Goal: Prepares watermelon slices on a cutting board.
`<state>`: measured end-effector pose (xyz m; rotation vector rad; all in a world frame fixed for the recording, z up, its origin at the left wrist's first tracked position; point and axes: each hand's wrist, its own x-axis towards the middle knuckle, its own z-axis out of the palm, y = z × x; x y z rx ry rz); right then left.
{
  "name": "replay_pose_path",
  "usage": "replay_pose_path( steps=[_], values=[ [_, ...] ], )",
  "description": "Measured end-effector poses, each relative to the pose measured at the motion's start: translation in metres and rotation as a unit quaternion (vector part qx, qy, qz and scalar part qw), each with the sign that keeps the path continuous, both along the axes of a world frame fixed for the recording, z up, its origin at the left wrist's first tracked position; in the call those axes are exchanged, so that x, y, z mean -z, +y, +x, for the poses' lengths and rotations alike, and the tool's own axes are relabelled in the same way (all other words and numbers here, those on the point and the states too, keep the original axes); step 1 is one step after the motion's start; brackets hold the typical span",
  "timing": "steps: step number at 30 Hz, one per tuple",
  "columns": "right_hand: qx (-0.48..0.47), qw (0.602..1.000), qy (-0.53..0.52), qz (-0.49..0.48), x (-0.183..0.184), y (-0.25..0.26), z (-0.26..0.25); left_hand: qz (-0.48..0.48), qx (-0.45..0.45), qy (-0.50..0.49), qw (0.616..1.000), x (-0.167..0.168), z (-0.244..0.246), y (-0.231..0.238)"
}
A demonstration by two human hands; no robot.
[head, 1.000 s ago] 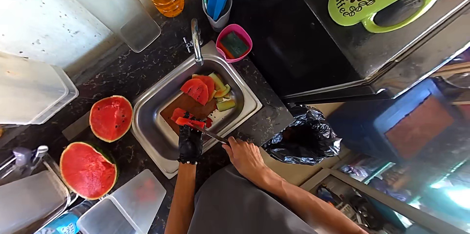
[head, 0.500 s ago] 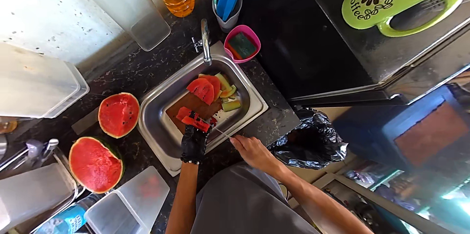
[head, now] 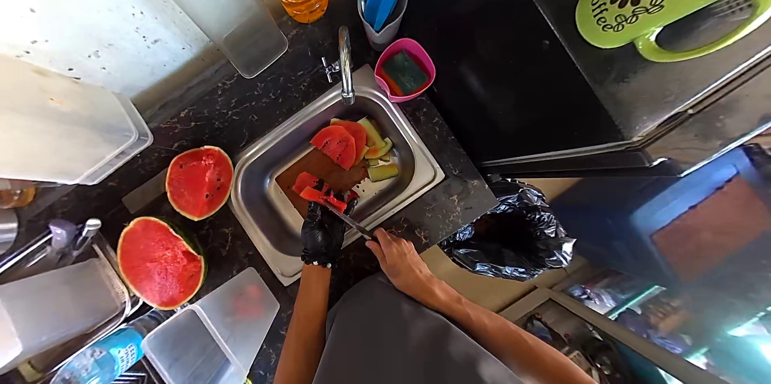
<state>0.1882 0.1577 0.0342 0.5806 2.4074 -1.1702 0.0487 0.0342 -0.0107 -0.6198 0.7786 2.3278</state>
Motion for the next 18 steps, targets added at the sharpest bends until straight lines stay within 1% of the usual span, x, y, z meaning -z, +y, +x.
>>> replay_pose_path(
  steps=[1, 2, 3, 4, 5, 6, 8, 9, 10, 11, 12, 13, 14, 15, 16, 18],
  values=[
    [0.002, 1.000, 0.008, -0.001, 0.002, -0.003, 0.001, 0.063, 0.013, 0.084, 0.994, 0.019, 0.004, -0.005],
    [0.007, 1.000, 0.020, 0.005, 0.003, -0.007, 0.003, 0.056, 0.015, 0.106, 0.993, 0.016, 0.006, -0.003],
    [0.010, 0.999, 0.028, 0.013, 0.003, -0.008, 0.004, -0.008, 0.012, 0.079, 0.997, -0.009, 0.008, 0.003],
    [0.015, 0.999, 0.035, 0.020, 0.001, -0.009, 0.004, -0.123, 0.012, 0.002, 0.992, -0.050, 0.006, 0.015],
    [0.022, 0.999, 0.038, 0.025, -0.001, -0.009, 0.005, -0.191, 0.025, -0.054, 0.980, -0.075, 0.005, 0.024],
    [0.035, 0.998, 0.040, 0.027, -0.003, -0.007, 0.005, -0.181, 0.035, -0.038, 0.982, -0.068, 0.006, 0.021],
    [0.068, 0.997, 0.025, 0.015, -0.009, 0.001, 0.002, -0.046, 0.017, 0.050, 0.998, -0.002, 0.006, 0.002],
    [0.079, 0.997, 0.001, -0.004, -0.012, 0.009, -0.001, -0.018, 0.015, 0.056, 0.998, 0.013, 0.002, -0.003],
    [0.081, 0.996, -0.026, -0.029, -0.014, 0.017, -0.003, -0.065, 0.011, 0.003, 0.998, 0.003, -0.005, 0.001],
    [0.076, 0.994, -0.047, -0.056, -0.016, 0.024, -0.005, -0.164, 0.020, -0.069, 0.984, -0.022, -0.015, 0.013],
    [0.069, 0.992, -0.059, -0.091, -0.016, 0.029, -0.006, -0.238, 0.049, -0.048, 0.969, -0.028, -0.015, 0.017],
    [0.067, 0.986, -0.063, -0.140, -0.014, 0.031, -0.007, -0.239, 0.072, 0.064, 0.966, -0.013, -0.006, 0.008],
    [0.072, 0.975, -0.064, -0.201, -0.012, 0.030, -0.006, -0.225, 0.094, 0.175, 0.954, 0.006, -0.001, -0.003],
    [0.081, 0.959, -0.065, -0.264, -0.011, 0.028, -0.006, -0.223, 0.118, 0.251, 0.934, 0.014, 0.002, -0.009],
    [0.093, 0.940, -0.069, -0.321, -0.011, 0.026, -0.007, -0.233, 0.135, 0.282, 0.921, 0.015, 0.004, -0.010],
    [0.124, 0.895, -0.092, -0.419, -0.012, 0.023, -0.008, -0.260, 0.151, 0.303, 0.904, 0.010, 0.007, -0.009]
  ],
)
